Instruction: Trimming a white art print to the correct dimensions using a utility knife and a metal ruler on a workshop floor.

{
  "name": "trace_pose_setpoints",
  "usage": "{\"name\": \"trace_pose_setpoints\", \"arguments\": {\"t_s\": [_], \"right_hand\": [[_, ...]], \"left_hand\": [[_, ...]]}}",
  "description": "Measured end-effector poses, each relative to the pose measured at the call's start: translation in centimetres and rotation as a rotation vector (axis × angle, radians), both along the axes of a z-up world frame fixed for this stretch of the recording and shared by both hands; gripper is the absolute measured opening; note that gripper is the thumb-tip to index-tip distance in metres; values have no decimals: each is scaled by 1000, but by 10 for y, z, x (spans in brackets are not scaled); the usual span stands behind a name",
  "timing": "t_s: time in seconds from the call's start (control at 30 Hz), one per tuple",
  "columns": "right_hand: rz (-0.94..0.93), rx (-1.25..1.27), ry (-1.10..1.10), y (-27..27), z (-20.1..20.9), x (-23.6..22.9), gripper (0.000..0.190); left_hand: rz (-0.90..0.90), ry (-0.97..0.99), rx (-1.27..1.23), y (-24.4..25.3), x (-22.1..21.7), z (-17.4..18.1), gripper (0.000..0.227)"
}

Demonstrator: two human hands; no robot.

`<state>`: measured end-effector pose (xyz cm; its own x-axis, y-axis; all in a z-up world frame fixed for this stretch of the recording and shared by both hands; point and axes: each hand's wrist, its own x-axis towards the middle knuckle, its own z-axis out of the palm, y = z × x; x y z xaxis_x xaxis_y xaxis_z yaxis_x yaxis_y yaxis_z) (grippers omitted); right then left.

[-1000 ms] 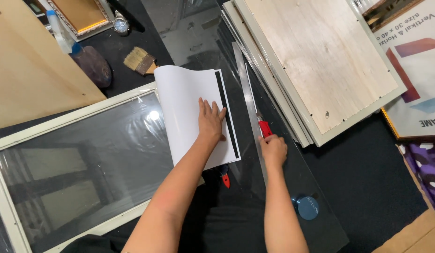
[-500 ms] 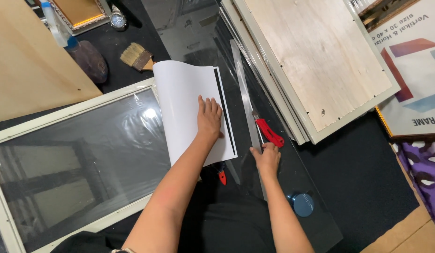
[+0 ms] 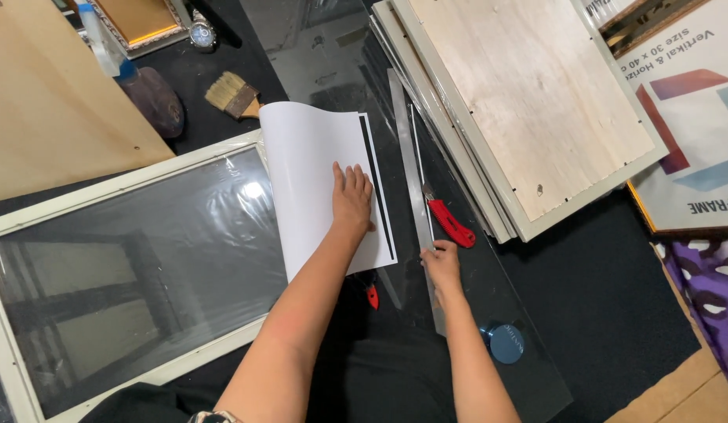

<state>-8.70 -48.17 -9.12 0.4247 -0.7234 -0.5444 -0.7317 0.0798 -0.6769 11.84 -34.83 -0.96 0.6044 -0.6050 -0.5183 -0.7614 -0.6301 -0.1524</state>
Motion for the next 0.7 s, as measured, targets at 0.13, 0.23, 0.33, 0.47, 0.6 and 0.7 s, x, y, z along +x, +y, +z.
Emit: {"name": "trace_pose_setpoints", "arguments": {"t_s": [0.13,0.23,0.33,0.47,0.6,0.7], "right_hand": [[-58,23,-138,35,72,21,39],[-30,57,-216,39,49,17,34],[44,99,-266,39,4,12,36],[205,13,-228,36,-29,12,34],[463,-253,14,39,-12,19,35],[584,-323,159,57,25,30,34]], "left_hand": [[0,7,2,1,-1,5,108],[11,22,-10,0,2,2,109],[14,27,5,-4,4,-7,94],[12,-11,7,-10,11,-22,68],[1,-64,-23,-6,10,-17,54],[1,-46,-90,-1,8,-17,52]]}}
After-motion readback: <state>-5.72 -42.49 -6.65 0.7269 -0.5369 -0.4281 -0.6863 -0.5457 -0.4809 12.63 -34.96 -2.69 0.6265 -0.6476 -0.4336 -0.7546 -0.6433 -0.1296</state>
